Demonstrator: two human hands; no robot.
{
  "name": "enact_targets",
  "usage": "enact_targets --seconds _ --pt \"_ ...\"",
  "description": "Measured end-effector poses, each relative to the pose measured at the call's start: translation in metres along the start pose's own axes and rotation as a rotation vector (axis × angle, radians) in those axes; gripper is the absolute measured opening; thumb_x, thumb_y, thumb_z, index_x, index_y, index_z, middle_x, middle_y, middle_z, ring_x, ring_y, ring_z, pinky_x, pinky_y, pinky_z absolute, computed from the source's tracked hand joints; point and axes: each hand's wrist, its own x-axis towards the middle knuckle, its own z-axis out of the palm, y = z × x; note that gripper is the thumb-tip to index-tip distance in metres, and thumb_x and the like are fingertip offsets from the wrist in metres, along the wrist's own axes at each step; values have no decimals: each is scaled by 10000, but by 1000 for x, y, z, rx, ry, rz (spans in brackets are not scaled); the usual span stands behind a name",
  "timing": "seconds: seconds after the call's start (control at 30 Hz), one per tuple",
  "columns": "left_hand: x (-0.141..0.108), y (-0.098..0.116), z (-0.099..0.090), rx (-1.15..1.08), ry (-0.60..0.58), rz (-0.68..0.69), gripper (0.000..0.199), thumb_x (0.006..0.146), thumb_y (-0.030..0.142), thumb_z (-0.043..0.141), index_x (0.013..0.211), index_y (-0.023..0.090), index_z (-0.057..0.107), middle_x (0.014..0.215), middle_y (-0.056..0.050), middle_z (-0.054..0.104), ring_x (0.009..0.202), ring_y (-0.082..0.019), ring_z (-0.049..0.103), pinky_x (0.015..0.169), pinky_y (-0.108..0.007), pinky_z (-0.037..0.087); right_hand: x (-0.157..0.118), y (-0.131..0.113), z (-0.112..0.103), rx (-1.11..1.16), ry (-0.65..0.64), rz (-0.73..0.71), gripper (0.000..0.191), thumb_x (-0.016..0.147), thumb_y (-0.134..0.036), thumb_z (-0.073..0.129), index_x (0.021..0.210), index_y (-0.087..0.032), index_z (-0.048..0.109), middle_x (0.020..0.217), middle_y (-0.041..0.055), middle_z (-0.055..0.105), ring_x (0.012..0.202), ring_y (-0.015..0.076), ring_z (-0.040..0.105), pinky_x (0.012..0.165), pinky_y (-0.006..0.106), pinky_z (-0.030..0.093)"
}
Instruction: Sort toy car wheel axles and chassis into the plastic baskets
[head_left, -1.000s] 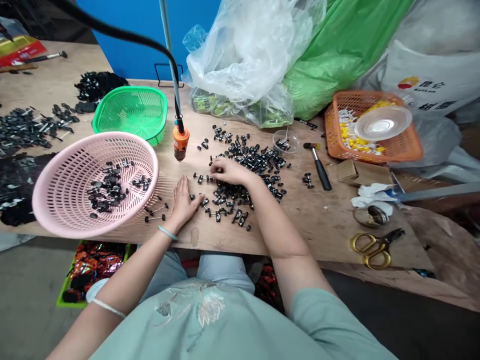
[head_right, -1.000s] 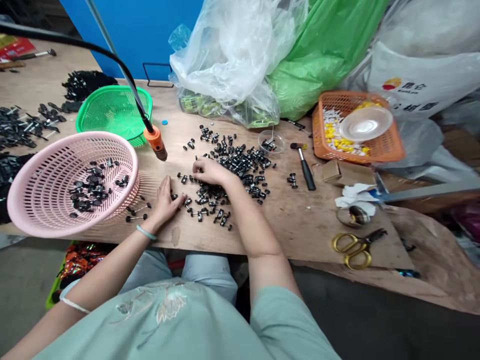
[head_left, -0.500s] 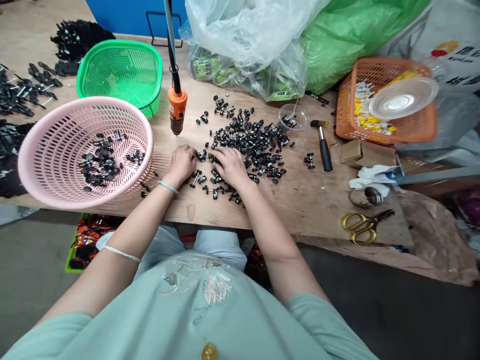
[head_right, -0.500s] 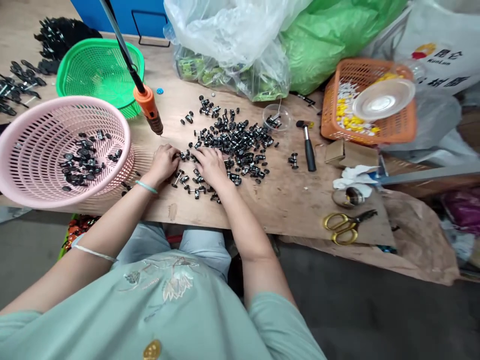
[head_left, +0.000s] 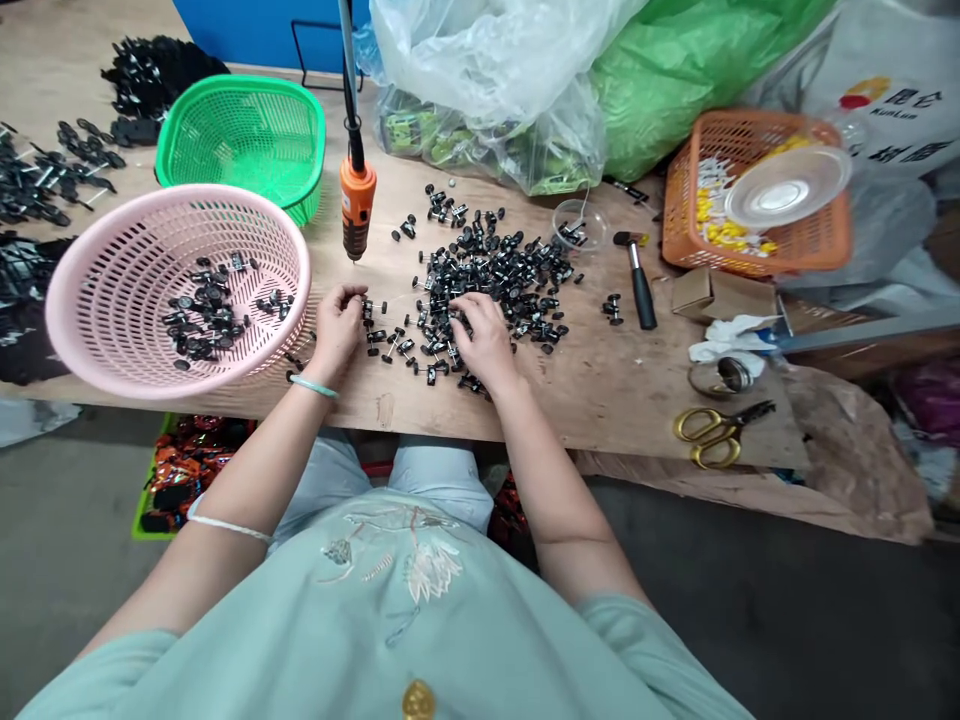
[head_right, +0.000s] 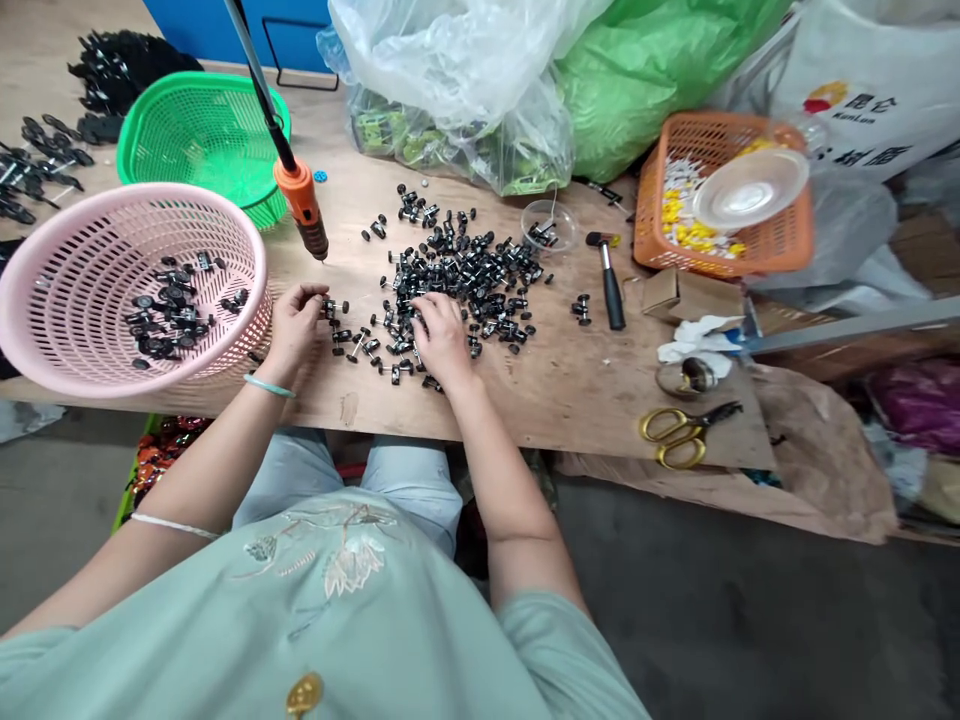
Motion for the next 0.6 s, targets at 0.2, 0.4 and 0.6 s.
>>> enact_targets --seconds 0.2,0.4,0.6 --pt "-18 -7 -1 77 7 -39 198 887 158 533 967 149 714 978 -82 752 942 -214 695 918 -343 551 74 0 27 -100 -175 -69 341 1002 -230 502 1250 -247 736 1272 142 673 1261 359 526 1130 578 415" --pt "-12 -13 2 275 -72 105 215 888 171 561 1003 167 743 1088 -121 768 1081 -275 697 1041 -433 532 128 0 52 -202 -465 -203 162 873 -220 682 944 -227 828 1194 147 702 1253 389 510 1125 627 385" --pt "12 -11 2 423 -132 189 295 875 208 653 1143 129 748 1252 -192 723 1244 -360 615 1172 -561 434 131 4 32 228 -232 -50 118 895 -249 704 898 -214 816 985 62 785 1020 262 680 1012 472 537"
